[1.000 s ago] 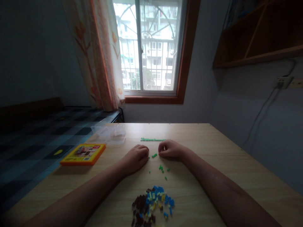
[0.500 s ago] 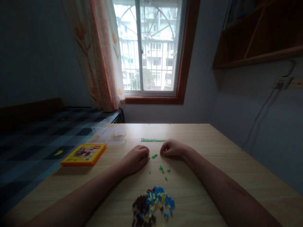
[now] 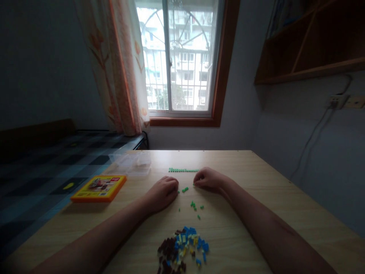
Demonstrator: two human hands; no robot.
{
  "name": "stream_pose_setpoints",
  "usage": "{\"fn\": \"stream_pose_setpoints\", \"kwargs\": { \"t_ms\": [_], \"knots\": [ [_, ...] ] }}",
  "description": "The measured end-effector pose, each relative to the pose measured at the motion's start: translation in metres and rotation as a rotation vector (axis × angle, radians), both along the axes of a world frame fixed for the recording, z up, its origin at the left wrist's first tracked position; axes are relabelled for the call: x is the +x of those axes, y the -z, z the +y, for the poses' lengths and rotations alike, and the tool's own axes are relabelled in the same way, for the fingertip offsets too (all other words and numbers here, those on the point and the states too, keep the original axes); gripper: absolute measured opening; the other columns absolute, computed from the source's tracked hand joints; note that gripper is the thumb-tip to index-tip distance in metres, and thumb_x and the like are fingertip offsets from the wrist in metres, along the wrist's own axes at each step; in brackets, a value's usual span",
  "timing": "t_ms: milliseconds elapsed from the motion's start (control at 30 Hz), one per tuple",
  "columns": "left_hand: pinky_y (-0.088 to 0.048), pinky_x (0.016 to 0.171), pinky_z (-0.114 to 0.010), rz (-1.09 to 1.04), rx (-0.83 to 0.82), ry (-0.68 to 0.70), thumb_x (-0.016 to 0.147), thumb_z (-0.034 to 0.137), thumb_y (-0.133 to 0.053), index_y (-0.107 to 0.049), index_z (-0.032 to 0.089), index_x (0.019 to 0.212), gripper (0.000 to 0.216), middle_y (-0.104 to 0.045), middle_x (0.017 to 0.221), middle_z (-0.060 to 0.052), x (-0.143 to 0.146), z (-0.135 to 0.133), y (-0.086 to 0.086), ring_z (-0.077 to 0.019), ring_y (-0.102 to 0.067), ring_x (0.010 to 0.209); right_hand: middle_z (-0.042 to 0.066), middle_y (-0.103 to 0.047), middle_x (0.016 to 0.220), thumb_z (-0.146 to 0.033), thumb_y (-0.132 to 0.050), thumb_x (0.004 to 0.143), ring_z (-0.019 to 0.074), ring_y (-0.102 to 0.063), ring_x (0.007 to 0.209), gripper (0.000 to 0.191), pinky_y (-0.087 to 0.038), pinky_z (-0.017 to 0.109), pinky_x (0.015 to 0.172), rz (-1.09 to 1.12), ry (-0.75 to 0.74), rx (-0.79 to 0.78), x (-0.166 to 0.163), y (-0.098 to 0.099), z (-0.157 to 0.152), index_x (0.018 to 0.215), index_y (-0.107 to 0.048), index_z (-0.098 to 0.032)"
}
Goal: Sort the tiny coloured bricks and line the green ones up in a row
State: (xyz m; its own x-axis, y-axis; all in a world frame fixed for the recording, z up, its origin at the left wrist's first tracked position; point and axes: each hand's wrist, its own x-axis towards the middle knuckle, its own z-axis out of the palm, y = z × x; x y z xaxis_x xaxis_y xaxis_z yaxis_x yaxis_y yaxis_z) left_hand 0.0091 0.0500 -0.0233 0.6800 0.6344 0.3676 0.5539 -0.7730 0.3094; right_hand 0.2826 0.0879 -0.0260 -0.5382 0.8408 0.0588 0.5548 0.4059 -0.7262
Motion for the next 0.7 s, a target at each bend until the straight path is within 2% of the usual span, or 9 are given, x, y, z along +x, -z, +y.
{"fn": "stream_pose_setpoints", "kwargs": {
  "t_ms": [167, 267, 367, 500, 700],
  "knots": [
    [-0.046, 0.088, -0.033, 0.001, -0.013, -0.001, 0.080, 0.015, -0.056, -0.061, 0.020, 0.080, 0.007, -0.067, 0.096, -0.005, 0.000, 0.000, -0.002, -0.0213, -0.057, 0.094, 0.006, -0.071, 0.073, -0.045, -0.070, 0.073, 0.0157, -0.058, 0.064, 0.035, -0.042, 0.026, 0.061, 0.082, 0.155, 0.084, 0.030, 0.001, 0.018, 0.085, -0.078, -0.014],
    [-0.046, 0.088, -0.033, -0.006, -0.007, 0.007, 0.080, 0.015, -0.056, -0.061, 0.020, 0.079, 0.007, -0.067, 0.095, -0.005, 0.000, 0.000, -0.001, -0.0211, -0.057, 0.094, 0.006, -0.071, 0.072, -0.049, -0.068, 0.073, 0.0161, -0.057, 0.062, 0.039, -0.041, 0.027, 0.059, 0.096, 0.345, 0.174, 0.052, 0.005, 0.026, 0.086, -0.078, -0.014],
    [-0.046, 0.088, -0.033, -0.012, 0.003, 0.012, 0.081, 0.016, -0.055, -0.060, 0.020, 0.080, 0.007, -0.067, 0.094, -0.005, 0.000, 0.000, 0.000, -0.0209, -0.057, 0.094, 0.006, -0.071, 0.071, -0.047, -0.064, 0.075, 0.0175, -0.058, 0.063, 0.037, -0.041, 0.028, 0.060, 0.009, 0.506, 0.242, 0.068, 0.014, 0.028, 0.087, -0.079, -0.015],
    [-0.046, 0.088, -0.033, -0.008, -0.003, 0.004, 0.079, 0.014, -0.056, -0.060, 0.020, 0.079, 0.006, -0.067, 0.094, -0.005, 0.000, 0.000, -0.002, -0.0210, -0.057, 0.093, 0.005, -0.074, 0.078, -0.042, -0.063, 0.078, 0.0192, -0.063, 0.071, 0.028, -0.042, 0.028, 0.063, -0.187, 0.555, 0.276, 0.069, 0.023, 0.027, 0.087, -0.079, -0.021],
    [-0.045, 0.089, -0.032, 0.001, -0.012, -0.001, 0.079, 0.015, -0.056, -0.060, 0.020, 0.078, 0.006, -0.067, 0.095, -0.005, 0.000, -0.001, -0.003, -0.0210, -0.057, 0.095, 0.003, -0.075, 0.081, -0.040, -0.063, 0.080, 0.0189, -0.065, 0.076, 0.024, -0.042, 0.027, 0.064, -0.266, 0.550, 0.294, 0.051, 0.021, 0.027, 0.090, -0.080, -0.026]
  ]
}}
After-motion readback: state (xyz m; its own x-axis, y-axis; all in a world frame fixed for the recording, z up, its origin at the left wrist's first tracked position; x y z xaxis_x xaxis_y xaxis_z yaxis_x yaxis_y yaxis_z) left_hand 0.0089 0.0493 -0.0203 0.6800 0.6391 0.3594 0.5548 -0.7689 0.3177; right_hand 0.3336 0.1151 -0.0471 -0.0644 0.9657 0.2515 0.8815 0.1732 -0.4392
